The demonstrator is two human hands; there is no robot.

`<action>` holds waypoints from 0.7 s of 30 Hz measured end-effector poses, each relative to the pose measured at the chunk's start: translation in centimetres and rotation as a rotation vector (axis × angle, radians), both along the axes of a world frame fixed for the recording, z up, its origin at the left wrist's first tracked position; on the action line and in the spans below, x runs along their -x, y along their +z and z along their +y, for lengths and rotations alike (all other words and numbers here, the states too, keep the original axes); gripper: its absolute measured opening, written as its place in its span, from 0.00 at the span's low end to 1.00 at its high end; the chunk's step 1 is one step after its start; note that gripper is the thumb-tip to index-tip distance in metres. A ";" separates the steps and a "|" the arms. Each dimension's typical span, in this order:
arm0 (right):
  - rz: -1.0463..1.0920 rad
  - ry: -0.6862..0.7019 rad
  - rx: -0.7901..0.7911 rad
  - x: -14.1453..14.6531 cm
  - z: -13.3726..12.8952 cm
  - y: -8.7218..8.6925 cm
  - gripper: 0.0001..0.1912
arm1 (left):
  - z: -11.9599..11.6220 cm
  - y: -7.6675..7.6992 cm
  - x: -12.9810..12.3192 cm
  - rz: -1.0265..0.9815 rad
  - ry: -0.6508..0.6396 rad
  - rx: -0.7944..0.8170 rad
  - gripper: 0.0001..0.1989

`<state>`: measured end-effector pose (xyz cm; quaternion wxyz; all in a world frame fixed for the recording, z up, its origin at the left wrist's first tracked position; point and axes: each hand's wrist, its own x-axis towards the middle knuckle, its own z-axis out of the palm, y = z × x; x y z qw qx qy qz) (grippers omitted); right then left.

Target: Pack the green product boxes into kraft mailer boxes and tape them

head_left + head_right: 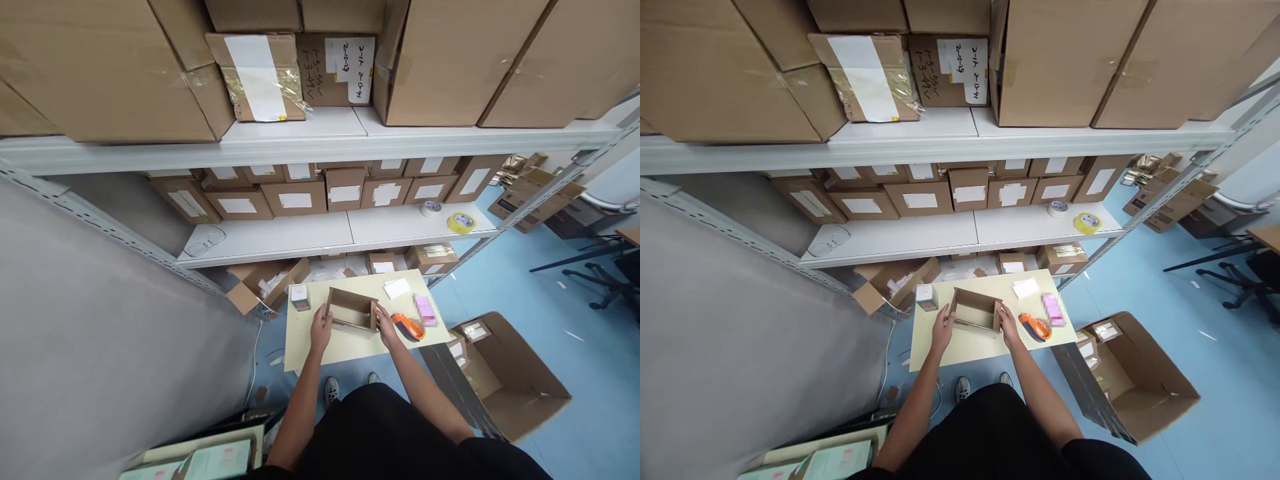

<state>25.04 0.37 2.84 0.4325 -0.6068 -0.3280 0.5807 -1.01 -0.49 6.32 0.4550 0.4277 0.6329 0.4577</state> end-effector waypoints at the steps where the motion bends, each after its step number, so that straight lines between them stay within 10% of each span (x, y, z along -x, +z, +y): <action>1: 0.016 -0.034 -0.007 -0.2 -0.3 0.1 0.38 | -0.3 0.0 0.1 0.007 -0.037 -0.013 0.32; 11: 0.095 -0.296 0.013 -0.3 -0.1 -1.1 0.26 | -1.5 -2.7 2.3 0.311 -0.315 -0.025 0.25; 21: 0.007 -0.236 -0.012 -0.6 -0.1 -1.4 0.26 | -1.2 -3.9 2.4 0.352 -0.369 0.006 0.20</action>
